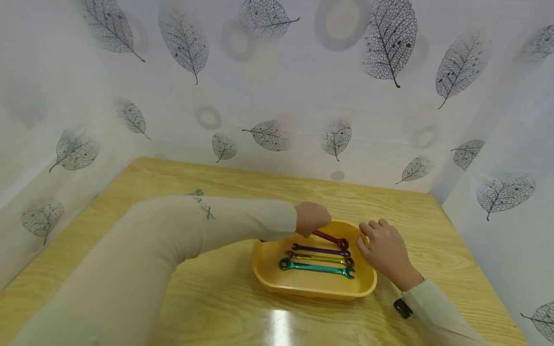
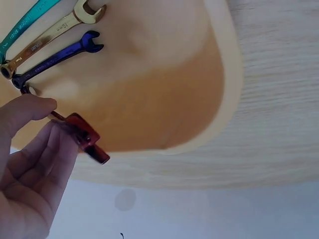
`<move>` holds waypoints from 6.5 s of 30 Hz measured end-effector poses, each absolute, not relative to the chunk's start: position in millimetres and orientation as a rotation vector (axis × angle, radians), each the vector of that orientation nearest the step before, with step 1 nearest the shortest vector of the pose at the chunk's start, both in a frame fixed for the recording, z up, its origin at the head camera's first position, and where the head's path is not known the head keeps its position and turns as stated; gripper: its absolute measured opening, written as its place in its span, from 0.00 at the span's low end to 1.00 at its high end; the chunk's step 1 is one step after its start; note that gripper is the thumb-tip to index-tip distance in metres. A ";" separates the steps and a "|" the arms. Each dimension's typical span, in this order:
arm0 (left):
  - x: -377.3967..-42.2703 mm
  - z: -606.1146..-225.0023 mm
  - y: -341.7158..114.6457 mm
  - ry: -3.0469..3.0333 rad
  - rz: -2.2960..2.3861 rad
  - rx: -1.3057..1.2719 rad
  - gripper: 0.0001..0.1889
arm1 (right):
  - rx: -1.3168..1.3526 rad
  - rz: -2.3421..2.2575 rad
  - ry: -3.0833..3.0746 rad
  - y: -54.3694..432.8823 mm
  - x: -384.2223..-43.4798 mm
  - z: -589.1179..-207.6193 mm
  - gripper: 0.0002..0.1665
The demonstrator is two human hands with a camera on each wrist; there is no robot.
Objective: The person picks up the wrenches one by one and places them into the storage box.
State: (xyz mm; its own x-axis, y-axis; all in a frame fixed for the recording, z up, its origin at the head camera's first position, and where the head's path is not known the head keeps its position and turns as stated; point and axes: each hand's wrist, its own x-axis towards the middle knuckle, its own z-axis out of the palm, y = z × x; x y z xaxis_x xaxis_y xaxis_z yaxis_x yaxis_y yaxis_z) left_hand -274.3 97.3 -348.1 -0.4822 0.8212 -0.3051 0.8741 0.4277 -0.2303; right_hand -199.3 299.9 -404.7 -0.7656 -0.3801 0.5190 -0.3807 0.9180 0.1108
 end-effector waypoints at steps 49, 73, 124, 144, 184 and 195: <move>-276.6 -392.3 92.1 2.603 -0.170 1.371 0.09 | 0.545 -0.006 -2.530 300.5 -200.3 -405.8 0.07; -273.1 -374.4 88.9 2.539 -0.198 1.309 0.13 | 0.523 0.015 -2.551 300.1 -199.8 -407.1 0.08; -238.2 -259.0 -60.3 3.053 0.345 1.324 0.20 | 0.533 0.024 -2.535 297.7 -197.2 -406.1 0.11; -265.0 -301.0 -160.0 3.411 0.365 0.872 0.16 | 0.510 0.026 -2.555 297.9 -197.1 -407.5 0.11; -298.2 -379.9 -212.7 3.206 0.200 0.711 0.19 | 0.510 0.029 -2.549 298.1 -197.3 -408.6 0.12; -305.2 -390.2 -217.8 3.095 0.143 0.733 0.20 | 0.515 0.034 -2.539 298.2 -197.2 -408.7 0.11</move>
